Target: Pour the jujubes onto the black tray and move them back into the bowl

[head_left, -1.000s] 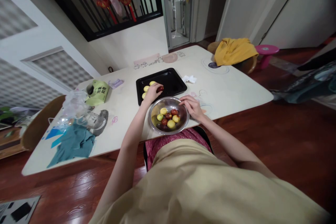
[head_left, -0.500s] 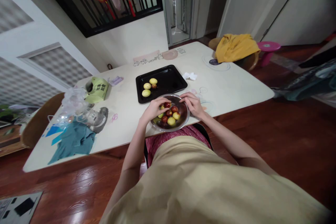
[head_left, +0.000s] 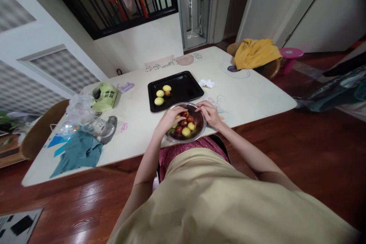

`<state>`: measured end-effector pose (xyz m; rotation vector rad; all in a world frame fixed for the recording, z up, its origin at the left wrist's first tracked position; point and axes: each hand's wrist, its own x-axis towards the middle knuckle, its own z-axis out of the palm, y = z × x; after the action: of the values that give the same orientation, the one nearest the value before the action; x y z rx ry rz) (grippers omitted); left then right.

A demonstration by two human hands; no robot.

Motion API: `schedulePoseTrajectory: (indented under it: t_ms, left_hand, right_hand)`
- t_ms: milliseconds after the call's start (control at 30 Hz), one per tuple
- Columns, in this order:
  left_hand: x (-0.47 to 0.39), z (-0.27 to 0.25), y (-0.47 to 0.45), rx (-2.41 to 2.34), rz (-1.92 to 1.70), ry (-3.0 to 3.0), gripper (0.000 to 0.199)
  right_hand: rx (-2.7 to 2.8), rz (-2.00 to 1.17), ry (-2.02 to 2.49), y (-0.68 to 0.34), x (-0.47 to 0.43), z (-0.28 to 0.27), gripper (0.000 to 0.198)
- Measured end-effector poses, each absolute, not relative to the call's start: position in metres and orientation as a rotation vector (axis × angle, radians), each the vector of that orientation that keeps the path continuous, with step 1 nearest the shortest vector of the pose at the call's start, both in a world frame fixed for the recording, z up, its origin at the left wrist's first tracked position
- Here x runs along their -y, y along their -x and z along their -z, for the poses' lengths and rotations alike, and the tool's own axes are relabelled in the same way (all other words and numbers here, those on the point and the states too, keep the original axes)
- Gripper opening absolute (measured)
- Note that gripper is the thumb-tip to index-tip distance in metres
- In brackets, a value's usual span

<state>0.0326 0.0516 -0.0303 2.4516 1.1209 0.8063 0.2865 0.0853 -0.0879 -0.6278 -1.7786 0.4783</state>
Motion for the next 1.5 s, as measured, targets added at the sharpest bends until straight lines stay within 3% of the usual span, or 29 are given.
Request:
schedulePoseTrajectory:
  t_ms: [533, 700, 933, 1133, 1300, 1500]
  left_hand:
    - [-0.054, 0.033, -0.030, -1.169, -0.808, -2.467, 0.023]
    - [-0.049, 0.026, -0.020, -1.148, -1.024, -2.391, 0.018]
    - [-0.036, 0.041, -0.004, -1.117, -1.415, -2.077, 0.025]
    - [-0.033, 0.046, -0.006, -1.049, -1.425, -2.081, 0.027]
    - [-0.034, 0.048, -0.006, -1.051, -1.383, -2.057, 0.028]
    - [-0.035, 0.050, -0.006, -1.032, -1.373, -2.066, 0.028]
  right_hand:
    - [1.788, -0.470, 0.653, -0.286, -0.085, 0.087, 0.058]
    - [1.785, -0.461, 0.645, -0.287, -0.086, 0.087, 0.056]
    - [1.773, -0.474, 0.623, -0.290, -0.084, 0.087, 0.053]
    - [1.741, -0.507, 0.722, -0.287, -0.102, 0.068, 0.038]
    - [2.038, -0.548, 0.703, -0.255, -0.154, 0.043, 0.018]
    - [2.489, -0.394, 0.710, -0.192, -0.215, 0.036, 0.033]
